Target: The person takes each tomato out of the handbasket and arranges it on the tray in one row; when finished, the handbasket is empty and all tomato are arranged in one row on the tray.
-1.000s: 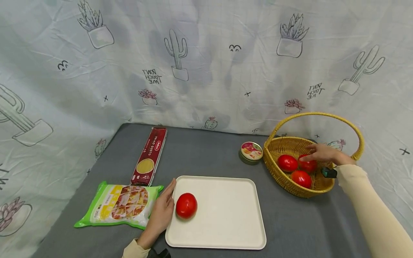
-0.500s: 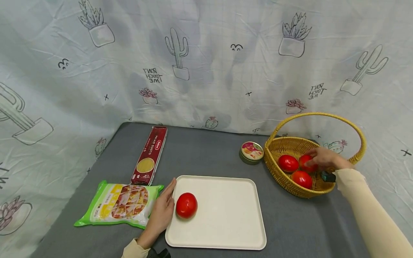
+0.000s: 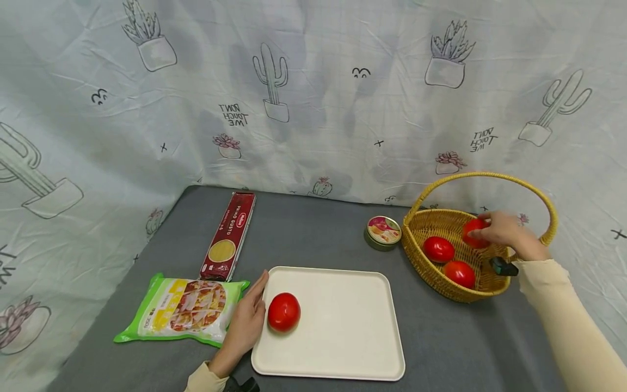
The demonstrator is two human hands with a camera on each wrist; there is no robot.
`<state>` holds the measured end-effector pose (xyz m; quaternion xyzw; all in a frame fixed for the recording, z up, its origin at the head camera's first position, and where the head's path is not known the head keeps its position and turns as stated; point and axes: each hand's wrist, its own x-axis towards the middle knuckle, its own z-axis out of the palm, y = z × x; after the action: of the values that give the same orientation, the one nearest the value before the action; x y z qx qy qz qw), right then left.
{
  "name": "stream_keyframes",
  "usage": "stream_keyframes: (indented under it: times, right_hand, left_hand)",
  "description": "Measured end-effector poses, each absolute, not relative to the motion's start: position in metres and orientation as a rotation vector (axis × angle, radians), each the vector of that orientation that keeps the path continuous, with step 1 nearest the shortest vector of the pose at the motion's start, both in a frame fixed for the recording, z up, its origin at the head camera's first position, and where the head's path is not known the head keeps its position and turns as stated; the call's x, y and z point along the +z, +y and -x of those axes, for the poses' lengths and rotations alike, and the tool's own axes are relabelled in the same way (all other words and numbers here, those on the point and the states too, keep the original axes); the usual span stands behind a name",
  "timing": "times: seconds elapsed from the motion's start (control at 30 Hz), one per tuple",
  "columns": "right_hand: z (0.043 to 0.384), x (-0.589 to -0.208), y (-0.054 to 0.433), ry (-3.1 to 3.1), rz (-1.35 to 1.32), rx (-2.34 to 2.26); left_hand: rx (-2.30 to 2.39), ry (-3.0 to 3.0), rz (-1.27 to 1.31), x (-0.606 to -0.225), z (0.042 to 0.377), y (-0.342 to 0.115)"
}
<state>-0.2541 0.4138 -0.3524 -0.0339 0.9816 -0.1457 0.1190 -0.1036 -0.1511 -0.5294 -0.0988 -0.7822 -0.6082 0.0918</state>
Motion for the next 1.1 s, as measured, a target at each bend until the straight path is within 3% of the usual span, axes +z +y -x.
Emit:
stream_keyframes:
  times: [0.17,0.33,0.73,1.1]
  right_hand:
    - [0.227,-0.315,0.371,3.051,0.203,-0.359]
    - [0.196,-0.312,0.304,3.133,0.352,-0.479]
    - [0.139,-0.411,0.143,2.897,0.796,-0.661]
    - [0.125,-0.444,0.1,2.875,0.864,-0.557]
  left_hand:
    - [-1.763,-2.344,0.294,-0.529,0.104,-0.152]
    - [-1.718,-2.381,0.281,-0.528,0.104,-0.154]
    - [-1.737,-2.355,0.277,-0.529,0.104,-0.15]
    - [-1.736,-2.382,0.257,-0.529,0.105,-0.151]
